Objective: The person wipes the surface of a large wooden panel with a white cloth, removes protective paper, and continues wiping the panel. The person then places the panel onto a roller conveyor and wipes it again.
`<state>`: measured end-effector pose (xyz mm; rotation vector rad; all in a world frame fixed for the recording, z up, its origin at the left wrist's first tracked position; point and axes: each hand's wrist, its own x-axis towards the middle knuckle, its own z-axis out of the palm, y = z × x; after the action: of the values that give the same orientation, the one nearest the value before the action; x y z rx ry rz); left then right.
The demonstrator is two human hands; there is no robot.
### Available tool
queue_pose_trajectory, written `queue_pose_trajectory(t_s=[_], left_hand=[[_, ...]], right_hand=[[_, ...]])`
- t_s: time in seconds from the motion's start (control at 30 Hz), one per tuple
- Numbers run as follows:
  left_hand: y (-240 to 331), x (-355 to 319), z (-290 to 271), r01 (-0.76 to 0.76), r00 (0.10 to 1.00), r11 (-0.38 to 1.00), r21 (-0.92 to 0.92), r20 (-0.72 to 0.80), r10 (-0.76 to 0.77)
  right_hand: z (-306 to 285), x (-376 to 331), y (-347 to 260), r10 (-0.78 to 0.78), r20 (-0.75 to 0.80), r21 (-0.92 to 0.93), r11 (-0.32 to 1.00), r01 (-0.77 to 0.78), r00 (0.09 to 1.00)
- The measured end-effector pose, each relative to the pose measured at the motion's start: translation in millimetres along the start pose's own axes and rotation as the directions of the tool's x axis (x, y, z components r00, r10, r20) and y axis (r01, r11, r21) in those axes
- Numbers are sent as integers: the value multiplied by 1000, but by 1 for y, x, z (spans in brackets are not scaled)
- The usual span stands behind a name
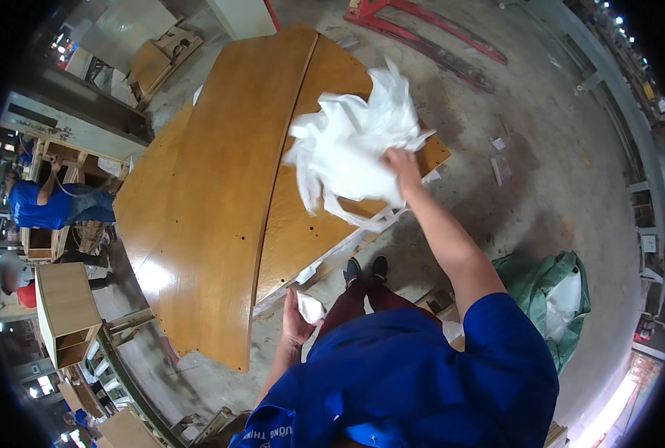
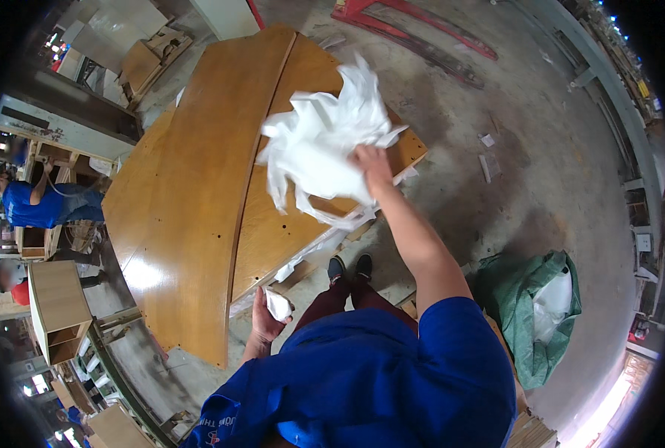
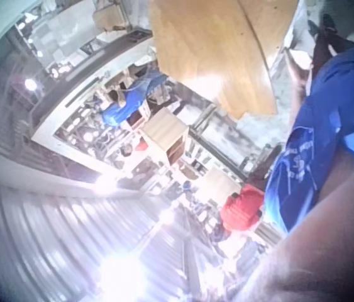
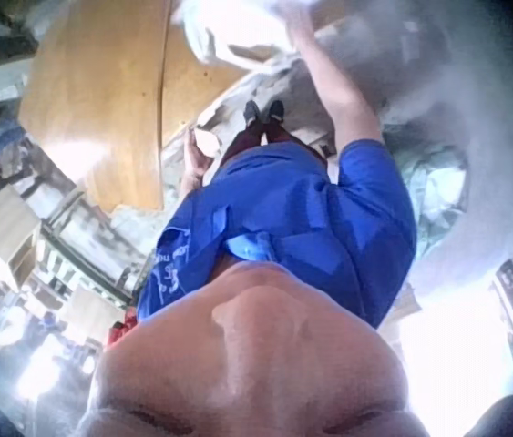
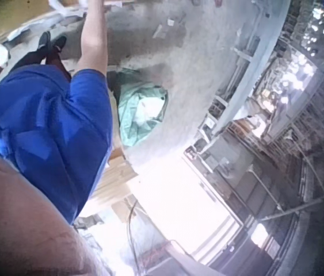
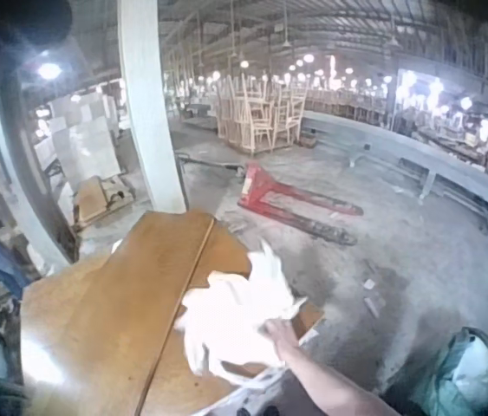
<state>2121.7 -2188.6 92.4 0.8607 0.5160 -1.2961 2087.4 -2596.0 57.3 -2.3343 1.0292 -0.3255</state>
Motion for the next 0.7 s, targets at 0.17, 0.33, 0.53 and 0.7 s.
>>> queue_pose_trajectory(t_s=[0.17,0.33,0.53,0.7], left_hand=[[18,7,-1,-53,998,992,116,-11,55],[43,8,-2,-92,995,984,154,-23,96],[62,8,-17,-103,991,979,177,-63,116],[67,7,-28,-115,992,974,194,-25,122]], right_hand=[[-3,-22,-35,-349,-230,-200,931,307,909],[-6,19,-91,-102,161,-304,941,148,982],[33,65,-84,250,214,-446,885,-133,944],[25,101,-48,442,146,-327,866,-378,885]])
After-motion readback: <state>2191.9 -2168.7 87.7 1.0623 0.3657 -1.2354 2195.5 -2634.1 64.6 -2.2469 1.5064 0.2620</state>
